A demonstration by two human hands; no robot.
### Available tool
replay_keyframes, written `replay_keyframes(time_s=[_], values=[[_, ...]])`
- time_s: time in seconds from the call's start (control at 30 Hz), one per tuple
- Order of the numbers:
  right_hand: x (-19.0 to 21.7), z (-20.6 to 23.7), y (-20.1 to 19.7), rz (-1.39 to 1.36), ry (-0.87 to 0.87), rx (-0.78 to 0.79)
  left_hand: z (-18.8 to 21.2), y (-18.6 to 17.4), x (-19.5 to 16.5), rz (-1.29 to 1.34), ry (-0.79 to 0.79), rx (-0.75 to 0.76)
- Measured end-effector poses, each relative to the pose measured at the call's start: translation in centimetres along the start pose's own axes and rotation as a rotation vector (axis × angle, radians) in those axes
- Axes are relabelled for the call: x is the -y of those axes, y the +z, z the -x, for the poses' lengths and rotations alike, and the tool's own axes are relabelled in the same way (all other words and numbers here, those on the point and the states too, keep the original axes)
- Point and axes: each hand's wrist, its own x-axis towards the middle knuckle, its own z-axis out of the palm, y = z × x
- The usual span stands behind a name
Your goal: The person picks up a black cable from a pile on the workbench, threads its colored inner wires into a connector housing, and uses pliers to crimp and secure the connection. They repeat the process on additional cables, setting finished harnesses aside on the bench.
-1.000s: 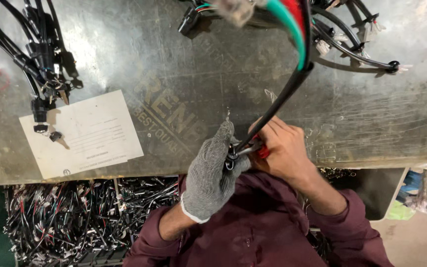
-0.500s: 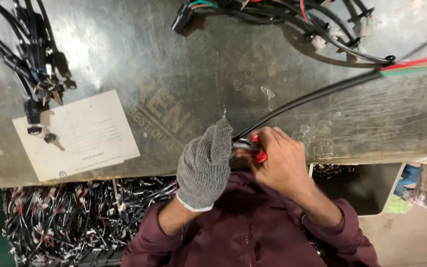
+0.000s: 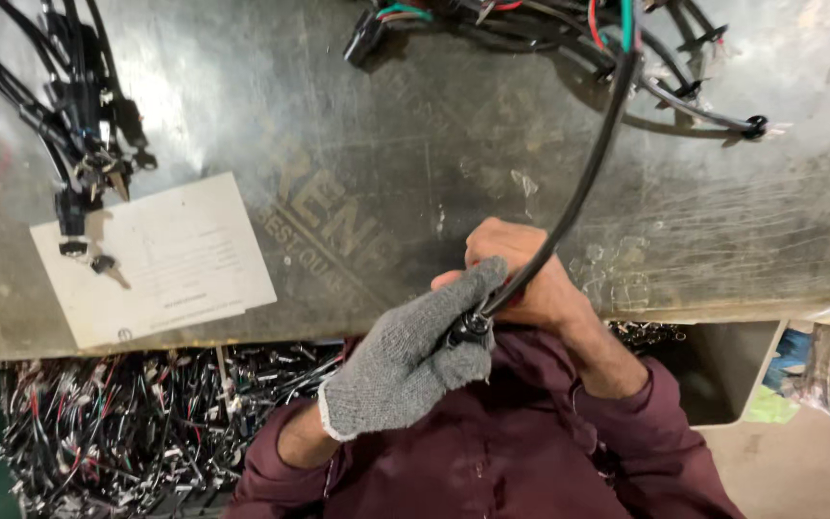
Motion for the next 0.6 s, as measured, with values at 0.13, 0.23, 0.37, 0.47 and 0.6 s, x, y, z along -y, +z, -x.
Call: replay_keyframes(time_s=[0.13,0.23,0.37,0.47,0.6], values=[[1.8,-0.2,0.1,0.036,0.091,-0.015,0.4,0.3,1.0,-0.599,0.228,-0.31],[2.6,-0.3,0.1,0.422,0.27,-0.041,-0.8,-0.4,1.9,-0.891,-0.021,-0.427],[1.5,-0.3,-2.2,0.639,0.073,-0.124,-0.5,-4.3,-0.1,-0.998,-0.105,-0.591],[-1.0,-1.4,-5.6,0.713,0.109,-0.102,0.2,-10.2,-2.3,-1.16,-0.426,-0.772],[-5.5,-5.4,-9.9,1.233,0.086,-0.336,0.6,-12.2,-2.2,-2.413,-0.073,-1.005]])
